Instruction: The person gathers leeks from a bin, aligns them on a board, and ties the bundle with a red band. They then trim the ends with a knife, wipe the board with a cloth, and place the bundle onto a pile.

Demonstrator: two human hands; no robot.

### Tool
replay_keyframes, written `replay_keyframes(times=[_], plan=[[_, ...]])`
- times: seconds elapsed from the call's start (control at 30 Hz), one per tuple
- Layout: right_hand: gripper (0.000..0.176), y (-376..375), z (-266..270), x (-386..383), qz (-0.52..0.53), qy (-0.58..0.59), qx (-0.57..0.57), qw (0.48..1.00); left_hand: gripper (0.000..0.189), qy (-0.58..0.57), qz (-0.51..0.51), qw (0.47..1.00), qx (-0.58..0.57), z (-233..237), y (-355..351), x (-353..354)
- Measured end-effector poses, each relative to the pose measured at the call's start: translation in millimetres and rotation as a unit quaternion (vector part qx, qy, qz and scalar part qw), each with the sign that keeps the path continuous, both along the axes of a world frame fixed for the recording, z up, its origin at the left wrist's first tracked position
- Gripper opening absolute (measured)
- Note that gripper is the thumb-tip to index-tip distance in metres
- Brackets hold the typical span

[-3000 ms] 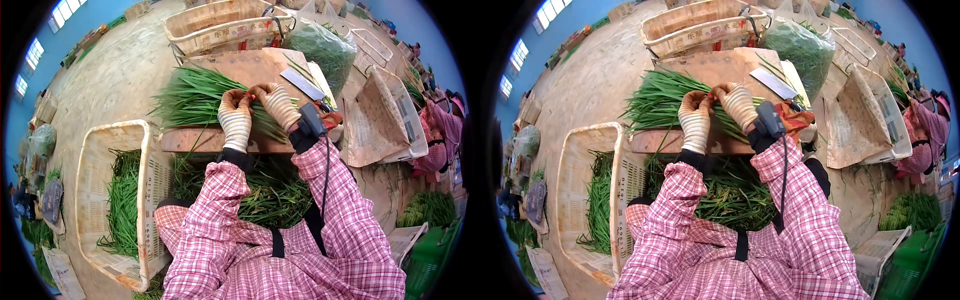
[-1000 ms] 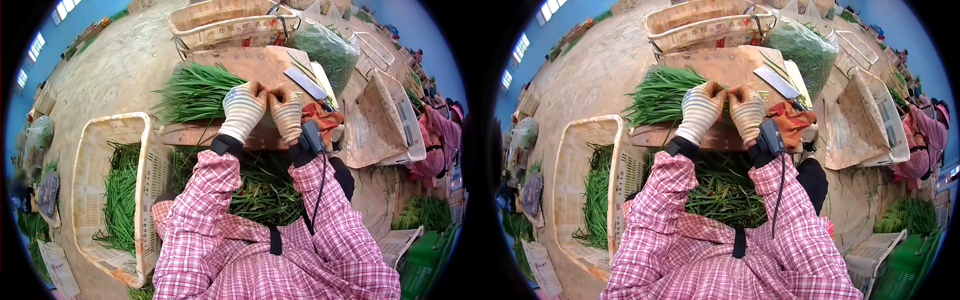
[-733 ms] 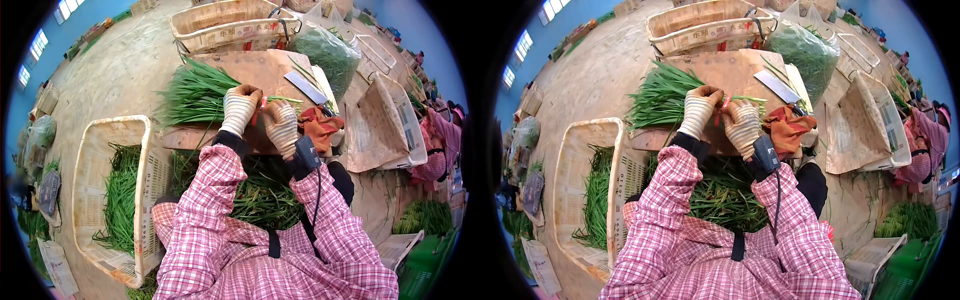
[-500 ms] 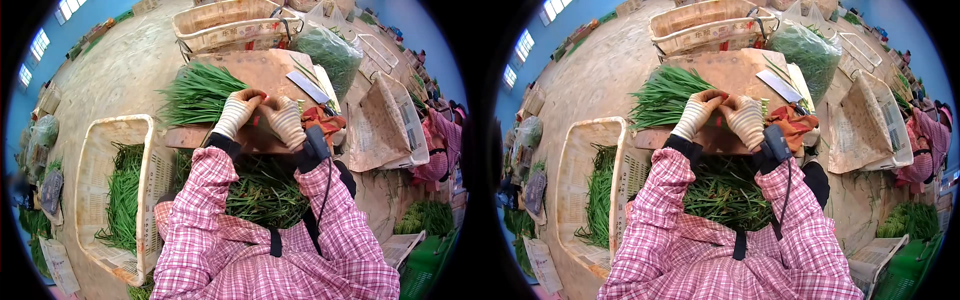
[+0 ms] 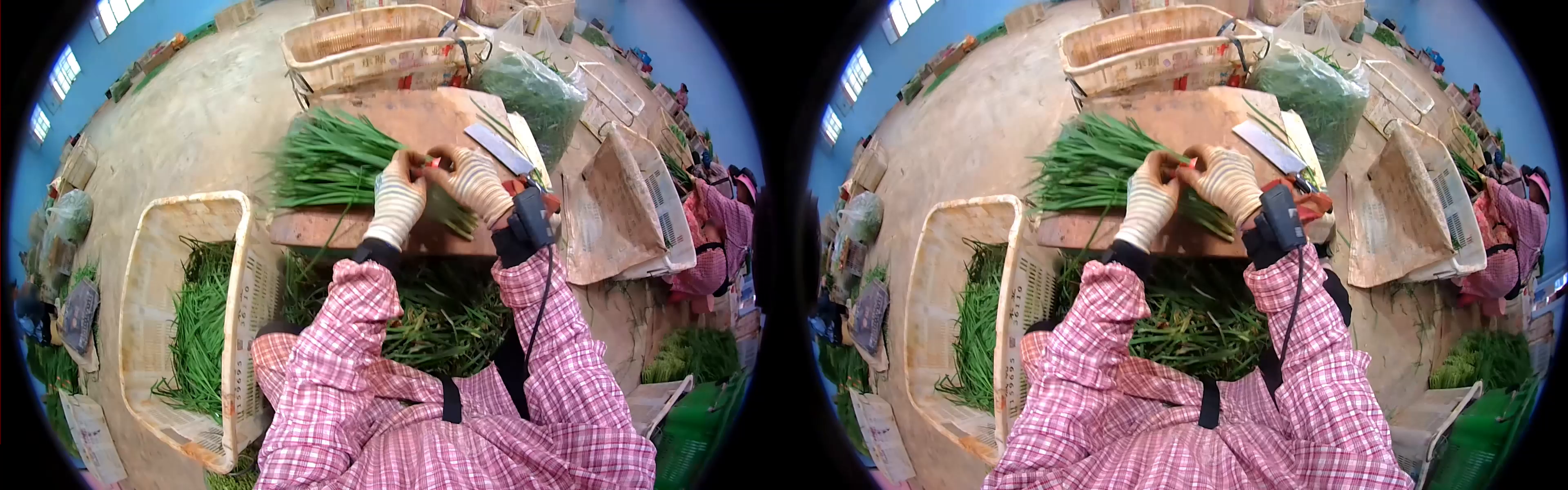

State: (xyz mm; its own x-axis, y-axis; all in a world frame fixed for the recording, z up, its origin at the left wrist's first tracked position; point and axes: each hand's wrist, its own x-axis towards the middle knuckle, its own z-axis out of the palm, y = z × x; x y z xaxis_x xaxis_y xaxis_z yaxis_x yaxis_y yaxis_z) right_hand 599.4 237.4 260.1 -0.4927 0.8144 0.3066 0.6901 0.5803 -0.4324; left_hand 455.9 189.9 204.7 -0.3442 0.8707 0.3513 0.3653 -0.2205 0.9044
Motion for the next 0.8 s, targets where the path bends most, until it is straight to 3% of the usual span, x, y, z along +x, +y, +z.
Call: replay_keyframes(times=[0.03, 0.1, 0.17, 0.27, 0.3, 0.37, 0.5, 0.63, 0.73, 0.8], plan=[[0.033, 3, -2, -3, 0.030, -0.012, 0.042, 0.999, 0.021, 0.044, 0.046, 0.997, 0.038, -1, 3, -1], [0.028, 17, -22, -8, 0.033, 0.022, 0.036, 0.999, 0.026, 0.052, 0.038, 0.998, 0.021, -8, 4, -2], [0.028, 9, -29, -18, -0.043, 0.033, 0.080, 0.995, 0.027, 0.031, 0.043, 0.999, 0.006, -10, 7, -2], [0.029, 5, -23, -27, -0.085, -0.013, 0.055, 0.995, 0.023, -0.008, 0.044, 0.999, 0.030, -16, 7, 2], [0.029, 6, -18, -28, -0.094, -0.015, 0.042, 0.995, 0.022, -0.031, 0.035, 0.999, -0.009, -7, 0, 2], [0.028, 3, -15, -29, -0.113, -0.021, 0.007, 0.993, 0.022, -0.014, 0.040, 0.998, 0.054, -19, 4, 5], [0.030, 2, -28, -28, -0.133, 0.014, 0.058, 0.989, 0.017, 0.147, 0.068, 0.984, 0.070, 11, -15, 9], [0.027, 1, -33, -23, -0.120, 0.055, 0.061, 0.989, 0.018, 0.109, 0.085, 0.990, 0.032, 7, -13, 9], [0.026, 3, -25, -16, -0.070, 0.046, 0.018, 0.996, 0.019, 0.084, 0.081, 0.993, 0.028, 2, -12, 4], [0.026, 4, -26, -19, -0.083, 0.004, 0.053, 0.995, 0.018, 0.081, 0.057, 0.995, 0.031, 5, -12, 2]])
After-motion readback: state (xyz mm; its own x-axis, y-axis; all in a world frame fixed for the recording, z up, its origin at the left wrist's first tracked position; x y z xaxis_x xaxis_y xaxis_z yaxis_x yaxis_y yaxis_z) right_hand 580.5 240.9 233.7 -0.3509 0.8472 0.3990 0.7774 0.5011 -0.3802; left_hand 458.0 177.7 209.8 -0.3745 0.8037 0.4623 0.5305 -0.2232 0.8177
